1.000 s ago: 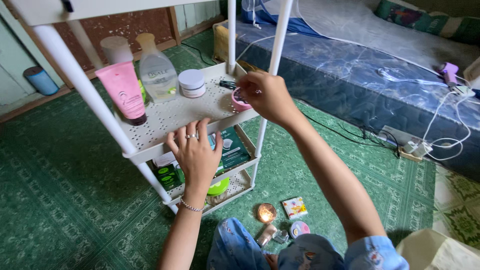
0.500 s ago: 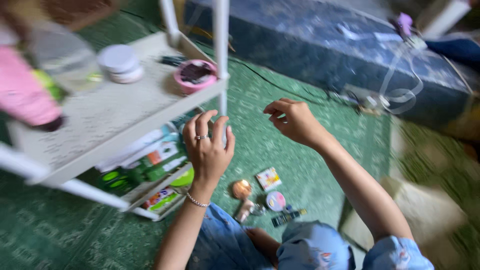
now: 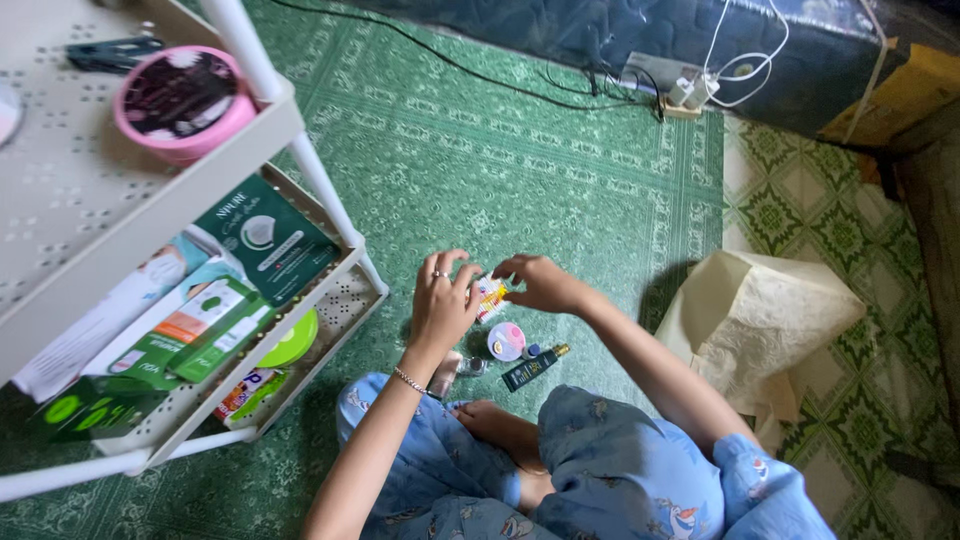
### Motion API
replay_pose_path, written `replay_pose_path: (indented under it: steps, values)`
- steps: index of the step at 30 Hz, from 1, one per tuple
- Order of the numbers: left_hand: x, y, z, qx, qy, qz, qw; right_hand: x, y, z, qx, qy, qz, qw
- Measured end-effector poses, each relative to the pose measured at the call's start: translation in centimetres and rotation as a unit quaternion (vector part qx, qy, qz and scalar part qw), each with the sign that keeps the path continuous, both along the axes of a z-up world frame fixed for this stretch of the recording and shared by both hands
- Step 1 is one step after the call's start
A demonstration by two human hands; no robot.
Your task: The person organizes beauty products by placing various bottles, tubes, and containers onto the middle shelf of a rolling plastic cart.
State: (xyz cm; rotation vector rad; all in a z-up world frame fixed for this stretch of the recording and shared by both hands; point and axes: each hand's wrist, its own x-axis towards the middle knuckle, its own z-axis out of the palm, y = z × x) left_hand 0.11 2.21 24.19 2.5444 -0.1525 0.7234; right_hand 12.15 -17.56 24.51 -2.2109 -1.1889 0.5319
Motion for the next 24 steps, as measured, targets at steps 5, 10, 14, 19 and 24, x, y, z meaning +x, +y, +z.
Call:
replay_pose_path:
  steps: [5, 10, 14, 19, 24]
  values:
    - [0.6, -1.4, -9.4, -0.078, 0.114, -0.015, 0.990, -0.3, -1.4, -8.0, -0.061, 0.036, -0.018, 0.997]
    - [0.9, -2.4, -19.5, -0.122, 0.166, -0.010, 0.979, -2.5, -1.8, -14.4, -0.138, 0.004, -0.027, 0.990]
    - [0.1, -2.4, -23.6, -0.137, 0.218, -0.003, 0.966, -4.9, -1.2, -17.3, -0.309, -0.042, -0.011, 0.950]
    - [-0.2, -1.7, -25.0, -0.167, 0.200, -0.014, 0.965, -6.1, -0.8, -20.0, -0.346, -0.118, 0.027, 0.930]
    - [-0.1, -1.6, -24.9, -0.177, 0.200, 0.000, 0.964, -7.1, -1.1, -23.6, -0.329, -0.155, 0.033, 0.931]
